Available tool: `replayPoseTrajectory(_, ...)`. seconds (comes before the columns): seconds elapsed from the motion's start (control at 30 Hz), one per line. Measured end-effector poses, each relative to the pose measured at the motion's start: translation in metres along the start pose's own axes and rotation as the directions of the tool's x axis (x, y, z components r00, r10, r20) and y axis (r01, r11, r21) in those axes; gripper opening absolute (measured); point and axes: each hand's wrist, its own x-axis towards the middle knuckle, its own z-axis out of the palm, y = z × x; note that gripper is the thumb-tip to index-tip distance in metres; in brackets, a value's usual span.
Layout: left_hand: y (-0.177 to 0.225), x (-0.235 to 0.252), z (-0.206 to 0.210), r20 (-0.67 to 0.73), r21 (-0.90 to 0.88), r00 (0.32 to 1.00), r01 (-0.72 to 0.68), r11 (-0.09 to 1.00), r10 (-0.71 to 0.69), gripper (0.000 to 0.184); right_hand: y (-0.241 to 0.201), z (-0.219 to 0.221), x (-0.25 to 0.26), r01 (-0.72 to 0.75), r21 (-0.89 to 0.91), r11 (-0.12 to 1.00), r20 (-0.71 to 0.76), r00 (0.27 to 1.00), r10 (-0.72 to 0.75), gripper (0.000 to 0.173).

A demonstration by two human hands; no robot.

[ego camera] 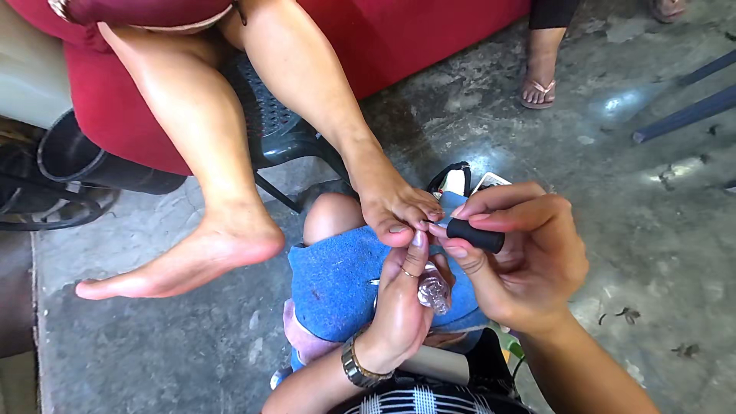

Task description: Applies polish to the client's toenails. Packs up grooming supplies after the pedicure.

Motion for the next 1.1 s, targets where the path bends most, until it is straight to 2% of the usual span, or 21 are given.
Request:
replayPoseTrajectory(0.33,0.000,0.000,0.000,0.000,0.021,1.000,-0.002,1.000,0.002,0.026,0.000,-0.001,-0.001,-0.001,0.002,1.000,0.023,1.000,0.001,0.024)
replayPoseTrajectory(0.53,0.001,-0.001,0.001,0.001,0.020,1.000,0.008,1.000,-0.008,0.028,0.001,0.001,0.000,-0.036,0.068,0.997,-0.025,0.999,0.038,0.025)
replayPoseTrajectory(0.67,0.001,-0.002,-0.001,0.004,0.025,1.000,0.003,1.000,-0.003,0.028,-0.001,-0.002,-0.001,-0.078,0.137,0.987,0.027,0.997,0.075,0.023)
replayPoseTrajectory(0.83,0.006,-0.005,-0.002,-0.132,0.099,0.991,-0.002,0.995,0.015,0.036,-0.017,-0.017,-0.009,-0.115,0.233,0.966,0.135,0.987,0.085,0.021)
replayPoseTrajectory(0.97,0.011,-0.007,0.000,-0.229,0.195,0.971,-0.020,0.981,0.066,0.037,-0.024,-0.016,-0.026,-0.055,0.163,0.985,0.198,0.980,0.022,0.020)
replayPoseTrajectory(1.1,0.013,-0.011,0.005,-0.281,0.275,0.951,-0.047,0.960,0.127,0.040,-0.027,-0.005,-0.036,0.062,-0.036,0.997,0.267,0.962,-0.051,0.012)
